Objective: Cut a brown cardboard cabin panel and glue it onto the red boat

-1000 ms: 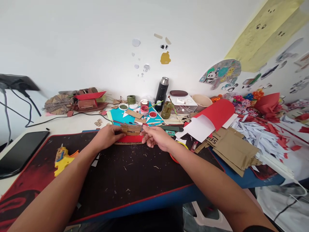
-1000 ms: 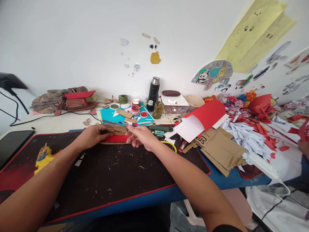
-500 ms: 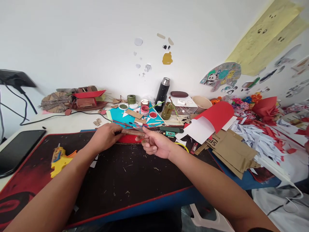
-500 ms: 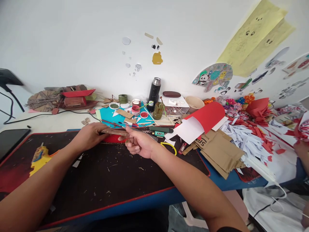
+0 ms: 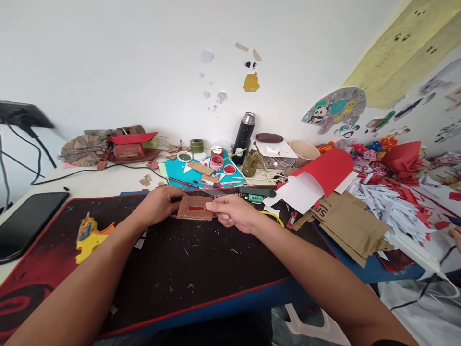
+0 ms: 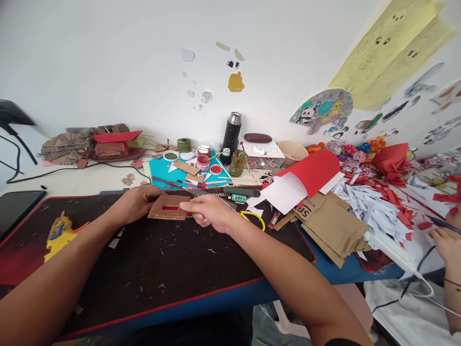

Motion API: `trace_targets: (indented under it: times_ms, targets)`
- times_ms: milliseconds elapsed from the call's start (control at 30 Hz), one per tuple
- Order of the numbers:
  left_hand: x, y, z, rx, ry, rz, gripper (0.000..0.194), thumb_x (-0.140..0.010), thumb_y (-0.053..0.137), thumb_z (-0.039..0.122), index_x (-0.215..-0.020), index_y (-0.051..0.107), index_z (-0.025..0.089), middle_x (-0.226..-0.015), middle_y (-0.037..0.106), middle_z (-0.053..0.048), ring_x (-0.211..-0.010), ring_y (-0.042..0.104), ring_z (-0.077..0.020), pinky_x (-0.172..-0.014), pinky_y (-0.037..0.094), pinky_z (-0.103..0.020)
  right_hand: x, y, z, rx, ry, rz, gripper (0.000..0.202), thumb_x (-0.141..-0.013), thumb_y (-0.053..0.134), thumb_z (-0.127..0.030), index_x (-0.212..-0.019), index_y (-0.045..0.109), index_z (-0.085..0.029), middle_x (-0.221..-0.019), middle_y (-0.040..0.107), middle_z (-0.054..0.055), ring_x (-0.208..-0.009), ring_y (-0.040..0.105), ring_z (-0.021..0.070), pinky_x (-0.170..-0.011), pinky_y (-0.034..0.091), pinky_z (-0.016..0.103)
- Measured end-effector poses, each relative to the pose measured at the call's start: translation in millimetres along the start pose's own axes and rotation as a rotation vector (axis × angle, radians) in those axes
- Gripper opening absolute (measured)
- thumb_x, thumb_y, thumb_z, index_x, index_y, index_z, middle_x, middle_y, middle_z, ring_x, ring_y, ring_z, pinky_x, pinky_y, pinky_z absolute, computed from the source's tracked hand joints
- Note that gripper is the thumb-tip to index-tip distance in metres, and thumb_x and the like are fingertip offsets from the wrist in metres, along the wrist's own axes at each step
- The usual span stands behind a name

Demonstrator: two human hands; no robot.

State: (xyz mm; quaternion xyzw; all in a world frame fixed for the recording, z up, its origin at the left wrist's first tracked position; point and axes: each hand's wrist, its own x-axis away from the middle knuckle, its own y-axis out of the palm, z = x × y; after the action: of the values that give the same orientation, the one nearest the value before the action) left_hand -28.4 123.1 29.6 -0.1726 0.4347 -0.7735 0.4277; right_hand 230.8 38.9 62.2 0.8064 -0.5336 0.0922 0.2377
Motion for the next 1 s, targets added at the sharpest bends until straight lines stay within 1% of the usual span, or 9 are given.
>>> trace_targets:
  times_ms: [100, 200, 300, 367, 467, 600, 733, 1000]
  targets:
    - [0, 1.4, -2, 0.015, -0.006, 0.003, 0.026, -0.080, 0.057, 0.043, -0.083, 0.078, 0.028, -0.084, 0.077, -0.004, -0.083, 0.067, -0.0262, -0.075, 0.047, -0.032, -5, -3, -2, 0.100, -0.067, 0.084, 0.046, -0.073, 0.090, -0.055, -0.080, 0.061, -0.021, -0.046, 0.039, -0.012, -0.043, 0.024, 0.0065, -0.045, 0.013, 0.024]
    - [0, 1.8, -3, 0.028, -0.009, -0.001, 0.024, -0.080, 0.058, 0.041, -0.078, 0.076, 0.026, -0.080, 0.075, -0.004, -0.080, 0.066, -0.0255, -0.072, 0.047, -0.031, -11, -5, -3, 0.227, -0.175, 0.144, 0.041, -0.079, 0.083, -0.057, -0.082, 0.064, -0.021, -0.049, 0.043, -0.010, -0.045, 0.029, 0.0085, -0.046, 0.018, 0.025]
    - [0, 1.7, -2, 0.045, -0.011, -0.008, 0.026, -0.082, 0.058, 0.043, -0.082, 0.078, 0.026, -0.084, 0.077, -0.004, -0.081, 0.067, -0.0252, -0.072, 0.048, -0.030, -16, -6, -1, 0.480, -0.326, 0.248, 0.035, -0.088, 0.075, -0.053, -0.081, 0.065, -0.021, -0.055, 0.046, -0.008, -0.049, 0.036, 0.0106, -0.050, 0.023, 0.027]
    - [0, 1.7, -1, 0.050, -0.011, -0.009, 0.029, -0.083, 0.057, 0.044, -0.087, 0.079, 0.025, -0.085, 0.078, -0.004, -0.082, 0.067, -0.0252, -0.073, 0.048, -0.031, -17, -6, 3, 0.646, -0.421, 0.331, 0.031, -0.091, 0.072, -0.049, -0.080, 0.065, -0.021, -0.058, 0.047, -0.007, -0.053, 0.039, 0.0117, -0.053, 0.025, 0.028]
    - [0, 1.8, -1, 0.049, -0.015, -0.009, 0.032, -0.084, 0.055, 0.045, -0.089, 0.080, 0.025, -0.085, 0.078, -0.004, -0.080, 0.067, -0.0247, -0.074, 0.048, -0.031, -20, -7, 9, 0.777, -0.506, 0.408, 0.027, -0.094, 0.071, -0.044, -0.081, 0.064, -0.021, -0.060, 0.050, -0.007, -0.056, 0.044, 0.0129, -0.057, 0.028, 0.028]
    - [0, 2.1, 0, 0.051, -0.025, -0.010, 0.034, -0.085, 0.054, 0.046, -0.090, 0.081, 0.026, -0.088, 0.079, -0.003, -0.081, 0.067, -0.0246, -0.074, 0.049, -0.030, -23, -6, 17, 0.918, -0.528, 0.483, 0.024, -0.094, 0.072, -0.041, -0.084, 0.064, -0.021, -0.059, 0.053, -0.007, -0.057, 0.048, 0.0134, -0.059, 0.029, 0.028]
    - [1, 1.7, 3, 0.051, -0.035, -0.012, 0.035, -0.084, 0.053, 0.045, -0.091, 0.082, 0.026, -0.088, 0.079, -0.003, -0.082, 0.068, -0.0250, -0.073, 0.048, -0.030, -23, -5, 20, 1.063, -0.515, 0.473, 0.022, -0.095, 0.073, -0.037, -0.084, 0.064, -0.021, -0.059, 0.055, -0.007, -0.057, 0.049, 0.0131, -0.060, 0.028, 0.028]
    - [1, 1.3, 5, 0.037, -0.055, -0.003, 0.035, -0.083, 0.053, 0.045, -0.089, 0.081, 0.025, -0.089, 0.080, -0.004, -0.082, 0.069, -0.0253, -0.071, 0.048, -0.030, -22, -5, 19, 1.112, -0.507, 0.454, 0.024, -0.097, 0.073, -0.038, -0.083, 0.063, -0.021, -0.060, 0.056, -0.006, -0.056, 0.048, 0.0128, -0.059, 0.027, 0.027]
